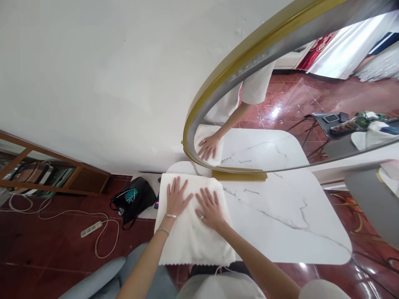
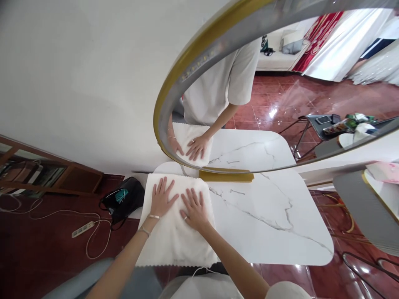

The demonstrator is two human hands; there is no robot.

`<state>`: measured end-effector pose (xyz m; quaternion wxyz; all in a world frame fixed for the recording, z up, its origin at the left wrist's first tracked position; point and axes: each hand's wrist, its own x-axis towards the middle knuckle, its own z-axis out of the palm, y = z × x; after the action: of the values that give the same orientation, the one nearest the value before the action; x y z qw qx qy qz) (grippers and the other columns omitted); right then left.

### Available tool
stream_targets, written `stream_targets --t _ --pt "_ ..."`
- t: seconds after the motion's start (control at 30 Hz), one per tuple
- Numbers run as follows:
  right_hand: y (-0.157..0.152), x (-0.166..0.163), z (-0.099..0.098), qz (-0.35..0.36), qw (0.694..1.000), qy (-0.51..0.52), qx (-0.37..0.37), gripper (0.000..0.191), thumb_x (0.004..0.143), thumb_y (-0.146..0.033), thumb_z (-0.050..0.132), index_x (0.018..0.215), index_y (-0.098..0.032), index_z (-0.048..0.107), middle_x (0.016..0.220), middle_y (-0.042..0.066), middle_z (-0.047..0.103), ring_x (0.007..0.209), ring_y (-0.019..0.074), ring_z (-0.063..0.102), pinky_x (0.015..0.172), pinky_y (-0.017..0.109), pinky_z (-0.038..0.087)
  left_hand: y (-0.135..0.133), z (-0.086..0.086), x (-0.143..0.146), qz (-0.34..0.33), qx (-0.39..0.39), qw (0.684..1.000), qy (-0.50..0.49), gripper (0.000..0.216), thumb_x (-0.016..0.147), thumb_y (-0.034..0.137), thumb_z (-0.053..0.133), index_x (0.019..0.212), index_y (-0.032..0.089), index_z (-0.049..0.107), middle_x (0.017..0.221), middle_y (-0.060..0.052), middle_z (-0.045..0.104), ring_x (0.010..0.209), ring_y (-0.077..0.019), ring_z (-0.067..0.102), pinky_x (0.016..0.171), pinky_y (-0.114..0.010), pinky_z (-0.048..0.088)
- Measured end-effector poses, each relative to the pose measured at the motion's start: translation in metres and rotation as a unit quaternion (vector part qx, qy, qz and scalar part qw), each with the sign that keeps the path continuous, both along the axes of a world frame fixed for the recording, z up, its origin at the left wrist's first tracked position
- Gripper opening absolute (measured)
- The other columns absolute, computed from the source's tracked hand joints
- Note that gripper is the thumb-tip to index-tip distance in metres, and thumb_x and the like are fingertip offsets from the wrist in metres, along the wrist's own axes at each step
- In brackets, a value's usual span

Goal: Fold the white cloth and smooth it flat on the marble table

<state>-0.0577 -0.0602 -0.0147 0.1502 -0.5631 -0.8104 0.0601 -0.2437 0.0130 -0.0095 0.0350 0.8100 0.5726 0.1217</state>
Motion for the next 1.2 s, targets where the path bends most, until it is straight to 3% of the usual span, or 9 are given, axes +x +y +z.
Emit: stream_targets --t 0.17,0.3,0.43,0.6,0.7,0.8,0.87,1.0,1.2 --pt "0.049 -0.004 0.002 -0.106 0.994 -0.006 -0.035 0.056 0.096 -0.042 0.039 0.148 -0.022 0.033 0.156 0.009 0.024 0.143 0.0275 0.021 0.114 0.047 0.02 0.064 0.0 0.018 -0.028 -0.023 0.999 -0.006 0.06 0.089 0.053 0.048 0.143 0.028 0.041 0.156 -0.008 0.026 0.144 -0.0293 0.023 0.117 -0.051 0.015" --pt "0.067 -0.019 0.002 -0.11 0.993 0.003 -0.035 0.053 0.096 -0.043 0.04 0.146 -0.024 0.037 0.156 0.009 0.025 0.143 0.0276 0.022 0.114 0.047 0.019 0.063 0.0 0.002 -0.006 -0.021 1.0 -0.011 0.054 0.093 0.046 0.043 0.143 0.026 0.041 0.156 -0.009 0.027 0.144 -0.0269 0.023 0.116 -0.05 0.017" --pt "0.048 -0.036 0.001 -0.014 1.0 0.02 -0.008 0.048 0.097 -0.04 0.04 0.144 -0.03 0.039 0.156 0.006 0.027 0.145 0.0273 0.017 0.116 0.055 0.01 0.011 -0.001 -0.03 0.061 -0.007 0.998 -0.027 0.05 0.097 0.041 0.034 0.143 0.024 0.042 0.155 -0.011 0.027 0.144 -0.0281 0.023 0.114 -0.052 0.023" --pt "0.0 -0.038 0.0 0.112 0.993 0.032 0.018 0.042 0.098 -0.029 0.04 0.14 -0.037 0.043 0.153 -0.003 0.032 0.145 0.0217 0.019 0.118 0.053 0.01 -0.096 0.002 -0.048 0.118 0.011 0.992 -0.051 0.048 0.097 0.035 0.035 0.143 0.026 0.041 0.158 -0.01 0.02 0.144 -0.0308 0.023 0.109 -0.051 0.034" --pt "-0.02 -0.024 -0.001 0.106 0.994 0.028 0.028 0.042 0.097 -0.026 0.042 0.139 -0.036 0.045 0.152 -0.002 0.034 0.144 0.021 0.021 0.118 0.052 0.012 -0.154 0.002 -0.037 0.097 0.024 0.994 -0.039 0.06 0.09 0.043 0.048 0.147 0.032 0.031 0.159 -0.006 0.016 0.145 -0.0342 0.019 0.111 -0.056 0.029" --pt "-0.023 -0.003 -0.003 0.069 0.997 0.018 0.036 0.041 0.098 -0.027 0.041 0.137 -0.035 0.047 0.152 -0.002 0.035 0.144 0.0211 0.022 0.118 0.052 0.014 -0.176 0.001 -0.018 0.062 0.024 0.998 -0.022 0.07 0.085 0.047 0.055 0.149 0.034 0.027 0.159 -0.007 0.017 0.144 -0.0367 0.018 0.111 -0.059 0.026" --pt "-0.018 0.014 -0.004 0.042 0.998 0.007 0.037 0.043 0.098 -0.03 0.041 0.14 -0.034 0.044 0.153 0.001 0.032 0.144 0.0223 0.021 0.117 0.052 0.017 -0.167 -0.001 -0.003 0.045 0.022 0.999 -0.013 0.069 0.085 0.047 0.055 0.148 0.032 0.031 0.159 -0.009 0.017 0.144 -0.0379 0.016 0.111 -0.06 0.026" --pt "-0.008 0.057 -0.007 -0.032 0.998 -0.019 0.041 0.047 0.097 -0.034 0.041 0.144 -0.028 0.039 0.155 0.008 0.027 0.145 0.0255 0.017 0.115 0.052 0.022 -0.123 -0.002 0.032 -0.017 -0.001 1.0 -0.004 0.069 0.083 0.051 0.058 0.145 0.031 0.036 0.158 -0.011 0.018 0.145 -0.0393 0.013 0.111 -0.061 0.024" --pt "-0.024 0.135 -0.012 -0.128 0.99 -0.057 0.033 0.047 0.099 -0.035 0.035 0.144 -0.025 0.04 0.155 0.006 0.029 0.146 0.0225 0.017 0.117 0.047 0.02 -0.085 -0.003 0.099 -0.134 -0.027 0.99 -0.028 0.073 0.082 0.056 0.058 0.147 0.034 0.032 0.159 -0.008 0.017 0.146 -0.0375 0.008 0.114 -0.06 0.018"
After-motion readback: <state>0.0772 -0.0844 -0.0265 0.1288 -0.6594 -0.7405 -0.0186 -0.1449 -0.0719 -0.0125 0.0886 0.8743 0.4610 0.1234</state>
